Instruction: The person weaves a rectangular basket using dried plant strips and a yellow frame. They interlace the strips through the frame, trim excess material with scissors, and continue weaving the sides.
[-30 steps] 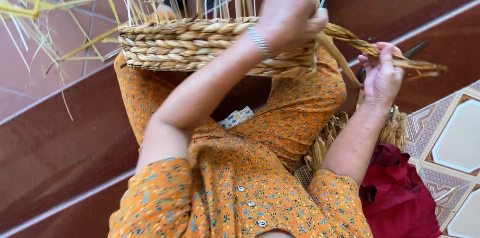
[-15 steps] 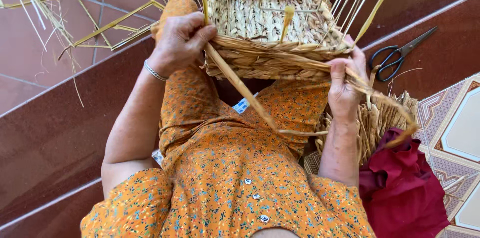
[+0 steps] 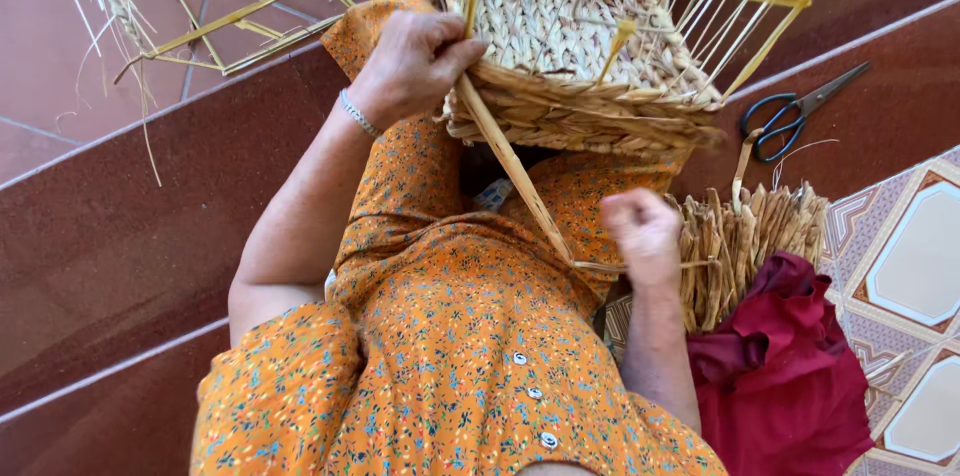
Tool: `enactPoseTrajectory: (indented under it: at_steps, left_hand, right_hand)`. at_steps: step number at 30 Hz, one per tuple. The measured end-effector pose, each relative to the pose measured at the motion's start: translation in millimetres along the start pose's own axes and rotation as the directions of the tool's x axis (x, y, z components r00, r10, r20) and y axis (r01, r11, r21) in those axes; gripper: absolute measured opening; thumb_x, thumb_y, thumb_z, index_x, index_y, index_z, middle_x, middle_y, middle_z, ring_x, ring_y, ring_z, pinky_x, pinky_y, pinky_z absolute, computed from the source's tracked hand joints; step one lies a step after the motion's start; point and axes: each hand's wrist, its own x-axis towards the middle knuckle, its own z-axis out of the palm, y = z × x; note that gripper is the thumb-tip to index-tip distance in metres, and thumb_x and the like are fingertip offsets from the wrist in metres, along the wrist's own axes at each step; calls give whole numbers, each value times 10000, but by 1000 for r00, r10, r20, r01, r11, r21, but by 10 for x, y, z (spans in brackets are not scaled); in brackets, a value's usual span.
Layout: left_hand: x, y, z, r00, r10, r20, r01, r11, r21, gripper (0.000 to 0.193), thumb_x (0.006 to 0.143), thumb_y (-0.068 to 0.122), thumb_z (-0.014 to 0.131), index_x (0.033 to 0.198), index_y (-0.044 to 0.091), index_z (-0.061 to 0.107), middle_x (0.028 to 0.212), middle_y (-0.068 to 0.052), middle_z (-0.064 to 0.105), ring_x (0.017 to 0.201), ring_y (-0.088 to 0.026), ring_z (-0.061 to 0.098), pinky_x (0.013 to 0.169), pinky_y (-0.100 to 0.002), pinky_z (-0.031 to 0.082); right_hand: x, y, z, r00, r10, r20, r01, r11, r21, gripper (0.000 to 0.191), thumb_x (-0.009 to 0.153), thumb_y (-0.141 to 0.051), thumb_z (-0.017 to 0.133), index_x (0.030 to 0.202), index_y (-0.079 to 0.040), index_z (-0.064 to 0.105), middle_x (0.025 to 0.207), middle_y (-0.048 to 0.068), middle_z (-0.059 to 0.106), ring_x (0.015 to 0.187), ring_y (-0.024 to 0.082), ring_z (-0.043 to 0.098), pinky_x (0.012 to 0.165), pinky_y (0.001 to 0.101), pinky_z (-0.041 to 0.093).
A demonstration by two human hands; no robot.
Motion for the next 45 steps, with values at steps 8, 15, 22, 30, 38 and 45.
enactPoseTrajectory:
  at_steps: [8, 15, 22, 30, 38, 45]
  left_hand:
    - [59, -142, -70, 998, 5, 57, 0, 996, -91, 300, 1020, 216, 726, 835, -16, 678, 598, -100, 534, 556, -146, 503, 513, -344, 418]
    - [-119, -173, -114, 983, 160, 85, -131, 953, -275, 186, 1027, 191, 708, 1018, 8, 678, 807, -95, 636, 729, -126, 605, 662, -304, 512]
    - [-69, -172, -81, 983, 163, 89, -138, 962, -237, 130, 1025, 152, 738, 1016, 33, 684, 822, -91, 636, 755, -224, 639, 686, -345, 519]
    - [-349, 379, 60, 929, 230, -289, -173, 963, 209, 577, 948, 95, 724, 1440, -5, 439, 1311, -246, 565, 1080, -357, 652, 908, -400, 576]
    - [-198, 524, 113, 959, 207, -196, -181, 973, 142, 433, 893, 154, 782, 1264, 30, 594, 1156, -148, 651, 1055, -349, 663, 909, -432, 546]
    - [-175, 628, 126, 996, 78, -53, -63, 969, 237, 219, 935, 176, 755, 1018, 60, 589, 980, -127, 629, 932, -325, 668, 818, -460, 538]
  right_hand:
    - [341, -1313, 771, 817, -500, 289, 577, 711, -402, 313, 944, -17, 747, 1244, 25, 673, 1016, 160, 744, 859, 250, 748, 769, 354, 600]
    - [1119, -1702, 385, 701, -673, 235, 633, 435, -640, 55, 1078, 12, 723, 1130, -3, 717, 971, 127, 746, 829, 200, 726, 714, 313, 599]
    - [1175, -1455, 215, 900, -364, 241, 437, 733, -522, 120, 981, -72, 792, 1063, -11, 731, 850, 88, 734, 718, 139, 666, 629, 280, 527]
    - [1110, -1678, 213, 832, -496, 249, 537, 606, -587, 145, 983, -116, 848, 1074, -50, 756, 880, 63, 742, 752, 116, 697, 674, 262, 546]
    - [978, -2232, 479, 379, -828, 413, 555, -154, -817, 140, 975, -130, 860, 897, -78, 756, 963, 63, 787, 774, 215, 661, 645, 295, 512]
    - [1141, -2413, 318, 801, -434, 411, 557, 292, -777, 119, 1035, -249, 788, 989, -140, 774, 836, 18, 742, 754, 175, 661, 653, 325, 500]
